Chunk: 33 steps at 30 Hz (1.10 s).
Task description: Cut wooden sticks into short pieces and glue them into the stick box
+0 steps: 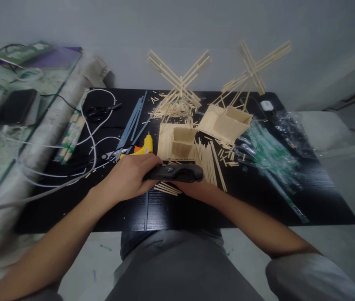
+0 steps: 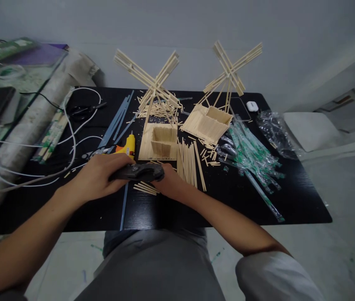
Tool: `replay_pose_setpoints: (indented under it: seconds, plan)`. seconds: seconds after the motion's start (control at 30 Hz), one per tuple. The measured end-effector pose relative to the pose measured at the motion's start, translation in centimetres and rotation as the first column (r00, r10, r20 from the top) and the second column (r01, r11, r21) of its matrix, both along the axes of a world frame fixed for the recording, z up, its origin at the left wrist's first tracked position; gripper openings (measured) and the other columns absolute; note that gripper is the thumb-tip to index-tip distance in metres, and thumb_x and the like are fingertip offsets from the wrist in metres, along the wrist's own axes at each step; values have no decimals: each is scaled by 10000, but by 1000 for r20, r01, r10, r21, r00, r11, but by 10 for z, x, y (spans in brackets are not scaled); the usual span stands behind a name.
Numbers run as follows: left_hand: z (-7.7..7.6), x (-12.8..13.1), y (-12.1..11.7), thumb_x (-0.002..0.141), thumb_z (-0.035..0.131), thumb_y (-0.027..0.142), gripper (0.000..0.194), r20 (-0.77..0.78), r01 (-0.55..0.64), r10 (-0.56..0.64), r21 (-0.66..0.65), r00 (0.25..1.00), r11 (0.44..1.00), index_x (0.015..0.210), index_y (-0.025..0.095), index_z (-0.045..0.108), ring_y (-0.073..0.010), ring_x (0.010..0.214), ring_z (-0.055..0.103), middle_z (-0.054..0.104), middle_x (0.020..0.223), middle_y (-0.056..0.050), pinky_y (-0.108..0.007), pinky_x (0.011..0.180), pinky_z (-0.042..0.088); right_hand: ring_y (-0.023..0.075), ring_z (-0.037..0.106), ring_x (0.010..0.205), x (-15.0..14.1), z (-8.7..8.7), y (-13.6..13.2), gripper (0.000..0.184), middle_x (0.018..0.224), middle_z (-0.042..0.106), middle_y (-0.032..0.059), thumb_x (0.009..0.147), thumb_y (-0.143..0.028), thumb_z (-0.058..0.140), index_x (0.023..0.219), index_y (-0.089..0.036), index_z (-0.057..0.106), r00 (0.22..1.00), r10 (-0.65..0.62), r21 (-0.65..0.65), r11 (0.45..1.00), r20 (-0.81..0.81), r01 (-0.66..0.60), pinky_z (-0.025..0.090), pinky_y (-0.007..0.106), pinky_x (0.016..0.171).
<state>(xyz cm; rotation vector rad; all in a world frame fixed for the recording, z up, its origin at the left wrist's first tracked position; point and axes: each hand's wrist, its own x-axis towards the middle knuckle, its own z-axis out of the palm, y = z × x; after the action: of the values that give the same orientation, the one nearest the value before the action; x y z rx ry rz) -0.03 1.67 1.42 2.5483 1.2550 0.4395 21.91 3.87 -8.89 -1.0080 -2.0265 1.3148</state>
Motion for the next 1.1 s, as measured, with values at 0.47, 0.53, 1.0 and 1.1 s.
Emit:
replay_pose_setpoints:
  seconds: [0.47, 0.53, 1.0, 1.1]
  plan:
    - [-2, -5, -9, 905, 520, 272, 201, 87, -22, 24, -24, 996, 999, 988, 188, 682, -180, 785, 686, 743, 883, -43, -292, 712, 501, 221, 752, 1021, 1, 38, -7, 286, 1136, 780, 58, 922, -127, 637, 1195, -212, 646, 994, 11, 54, 998, 110, -17, 550, 375, 998]
    - [-1, -4, -8, 899, 527, 260, 191, 106, -10, 11, -18, 994, 1000, 984, 187, 682, -175, 785, 686, 745, 883, -36, -283, 717, 503, 213, 750, 1017, 2, 42, -8, 290, 1139, 781, 56, 915, -113, 623, 1188, -206, 639, 994, 18, 52, 998, 109, -24, 560, 359, 972]
    - [-17, -41, -48, 997, 488, 390, 330, -69, -342, 346, 55, 936, 938, 1245, 191, 576, -274, 998, 689, 702, 1109, -102, -381, 872, 530, 178, 773, 845, -5, 15, -5, 456, 906, 814, 0, 871, -158, 781, 1253, -218, 539, 1000, -16, 4, 1000, 2, 16, 563, 319, 857]
    - [-26, -46, -58, 992, 462, 370, 376, -249, -369, 405, 178, 880, 912, 1277, 149, 568, -333, 1003, 669, 673, 1084, -143, -439, 860, 529, 181, 770, 834, -4, 17, -5, 542, 877, 808, -3, 871, -160, 785, 1330, -206, 501, 1000, -23, -6, 1000, -7, 23, 558, 330, 873]
